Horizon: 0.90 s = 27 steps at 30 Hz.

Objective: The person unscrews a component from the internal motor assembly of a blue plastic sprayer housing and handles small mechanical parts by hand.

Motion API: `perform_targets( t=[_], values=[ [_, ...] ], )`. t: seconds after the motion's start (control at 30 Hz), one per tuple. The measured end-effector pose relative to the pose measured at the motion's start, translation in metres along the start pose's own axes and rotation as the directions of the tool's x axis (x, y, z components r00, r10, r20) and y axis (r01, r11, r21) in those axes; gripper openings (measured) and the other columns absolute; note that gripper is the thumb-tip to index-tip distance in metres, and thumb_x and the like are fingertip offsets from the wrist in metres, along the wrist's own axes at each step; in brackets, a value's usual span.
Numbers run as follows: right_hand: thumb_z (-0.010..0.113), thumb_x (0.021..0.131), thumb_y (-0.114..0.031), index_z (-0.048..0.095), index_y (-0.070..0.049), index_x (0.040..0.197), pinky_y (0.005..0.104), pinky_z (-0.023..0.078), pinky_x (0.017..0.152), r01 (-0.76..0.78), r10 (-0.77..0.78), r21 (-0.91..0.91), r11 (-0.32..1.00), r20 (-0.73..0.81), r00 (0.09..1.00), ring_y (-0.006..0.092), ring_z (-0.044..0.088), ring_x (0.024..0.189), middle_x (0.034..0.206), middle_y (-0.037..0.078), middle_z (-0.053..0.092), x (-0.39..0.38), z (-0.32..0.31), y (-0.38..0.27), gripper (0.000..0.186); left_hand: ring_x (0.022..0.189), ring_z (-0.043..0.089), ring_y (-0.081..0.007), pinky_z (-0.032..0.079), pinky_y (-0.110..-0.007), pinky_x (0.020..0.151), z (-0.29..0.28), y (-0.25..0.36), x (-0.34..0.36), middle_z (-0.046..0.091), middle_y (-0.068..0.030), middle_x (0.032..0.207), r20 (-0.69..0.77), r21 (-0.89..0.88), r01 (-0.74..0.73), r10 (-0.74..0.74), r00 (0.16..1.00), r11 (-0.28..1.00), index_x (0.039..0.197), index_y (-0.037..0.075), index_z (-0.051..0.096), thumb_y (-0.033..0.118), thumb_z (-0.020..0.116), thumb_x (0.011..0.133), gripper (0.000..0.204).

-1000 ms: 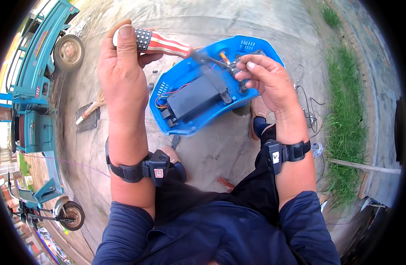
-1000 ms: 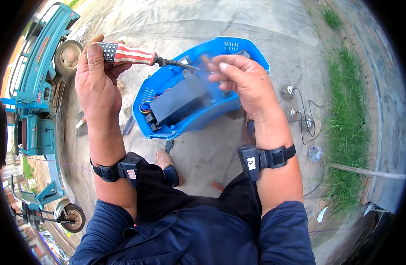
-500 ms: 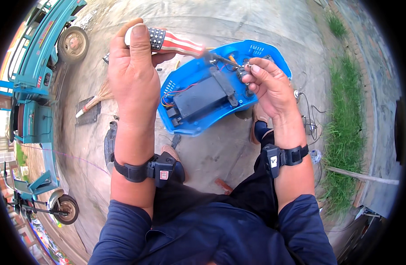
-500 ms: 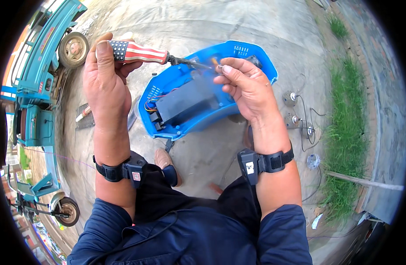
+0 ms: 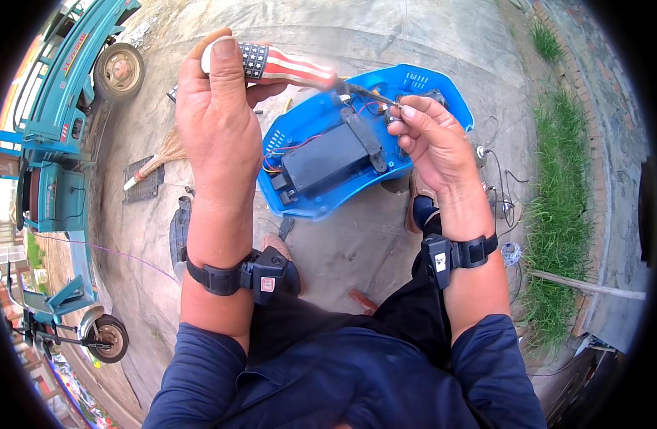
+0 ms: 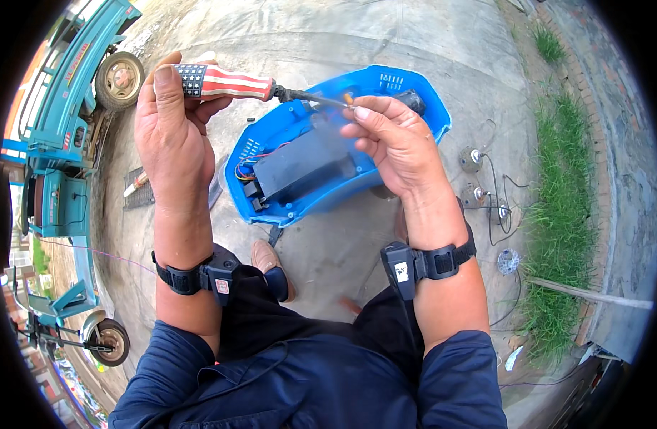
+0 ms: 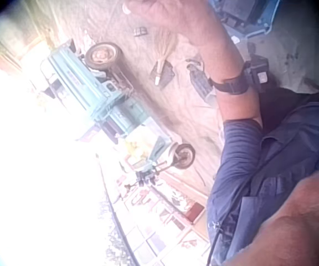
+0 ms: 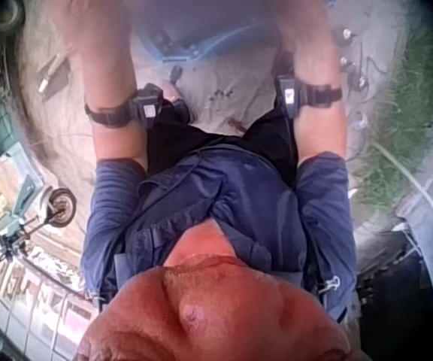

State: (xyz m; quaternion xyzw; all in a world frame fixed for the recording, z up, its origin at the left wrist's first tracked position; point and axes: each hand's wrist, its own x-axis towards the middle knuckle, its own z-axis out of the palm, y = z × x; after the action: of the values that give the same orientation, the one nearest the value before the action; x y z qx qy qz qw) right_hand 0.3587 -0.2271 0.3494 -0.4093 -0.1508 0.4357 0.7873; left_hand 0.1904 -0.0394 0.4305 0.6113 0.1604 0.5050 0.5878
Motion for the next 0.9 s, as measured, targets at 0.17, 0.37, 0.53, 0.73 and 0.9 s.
perform_targets(
  t=[0.17, 0.37, 0.53, 0.73, 0.9],
  values=[
    [0.075, 0.094, -0.008, 0.072, -0.003, 0.112, 0.0242, 0.059, 0.069, -0.003, 0.003, 0.009, 1.0, -0.011, 1.0, 0.0182, 0.075, 0.087, 0.105, 0.013, 0.076, 0.0, 0.0, 0.001, 0.019, 0.081, 0.075, -0.0226, 0.065, -0.033, 0.069, 0.0, -0.001, 0.0, 0.073, -0.0181, 0.102, 0.0, -0.005, 0.004, -0.004, 1.0, 1.0, 0.13, -0.004, 0.055, 0.035, 0.053, 0.109, 0.044],
    [0.075, 0.094, -0.008, 0.072, -0.003, 0.111, 0.0247, 0.06, 0.07, 0.019, -0.018, 0.038, 0.999, -0.02, 1.0, 0.0189, 0.075, 0.087, 0.106, 0.013, 0.076, 0.0, 0.001, 0.004, 0.018, 0.081, 0.075, -0.0226, 0.065, -0.033, 0.069, -0.001, -0.003, 0.0, 0.073, -0.0163, 0.101, -0.007, -0.028, 0.019, -0.019, 1.0, 0.999, 0.13, -0.004, 0.055, 0.035, 0.053, 0.109, 0.044],
    [0.075, 0.094, -0.008, 0.072, -0.004, 0.111, 0.0245, 0.06, 0.071, 0.018, -0.019, 0.059, 0.998, 0.005, 1.0, 0.019, 0.075, 0.088, 0.106, 0.013, 0.075, 0.0, 0.001, 0.004, 0.018, 0.079, 0.075, -0.0221, 0.065, -0.033, 0.069, -0.001, -0.004, 0.002, 0.073, -0.0146, 0.098, -0.025, -0.039, 0.032, -0.033, 0.999, 0.999, 0.129, -0.004, 0.055, 0.035, 0.053, 0.109, 0.044],
    [0.075, 0.094, -0.008, 0.072, -0.004, 0.111, 0.0249, 0.06, 0.071, 0.013, -0.014, 0.065, 0.998, 0.015, 1.0, 0.0189, 0.075, 0.087, 0.105, 0.012, 0.076, -0.001, 0.003, 0.005, 0.017, 0.079, 0.075, -0.0229, 0.066, -0.035, 0.068, -0.006, -0.01, 0.003, 0.072, -0.0122, 0.095, -0.029, -0.074, 0.087, -0.089, 0.996, 0.993, 0.127, -0.003, 0.057, 0.033, 0.054, 0.109, 0.041],
    [0.075, 0.094, -0.009, 0.072, -0.004, 0.112, 0.0249, 0.06, 0.071, 0.015, -0.015, -0.021, 1.0, -0.022, 1.0, 0.0182, 0.075, 0.085, 0.103, 0.011, 0.076, -0.001, 0.004, 0.004, 0.019, 0.08, 0.075, -0.0241, 0.066, -0.036, 0.069, -0.005, -0.012, 0.002, 0.072, -0.0127, 0.096, -0.048, -0.076, 0.121, -0.125, 0.991, 0.99, 0.126, -0.003, 0.057, 0.033, 0.055, 0.108, 0.04]
  ],
)
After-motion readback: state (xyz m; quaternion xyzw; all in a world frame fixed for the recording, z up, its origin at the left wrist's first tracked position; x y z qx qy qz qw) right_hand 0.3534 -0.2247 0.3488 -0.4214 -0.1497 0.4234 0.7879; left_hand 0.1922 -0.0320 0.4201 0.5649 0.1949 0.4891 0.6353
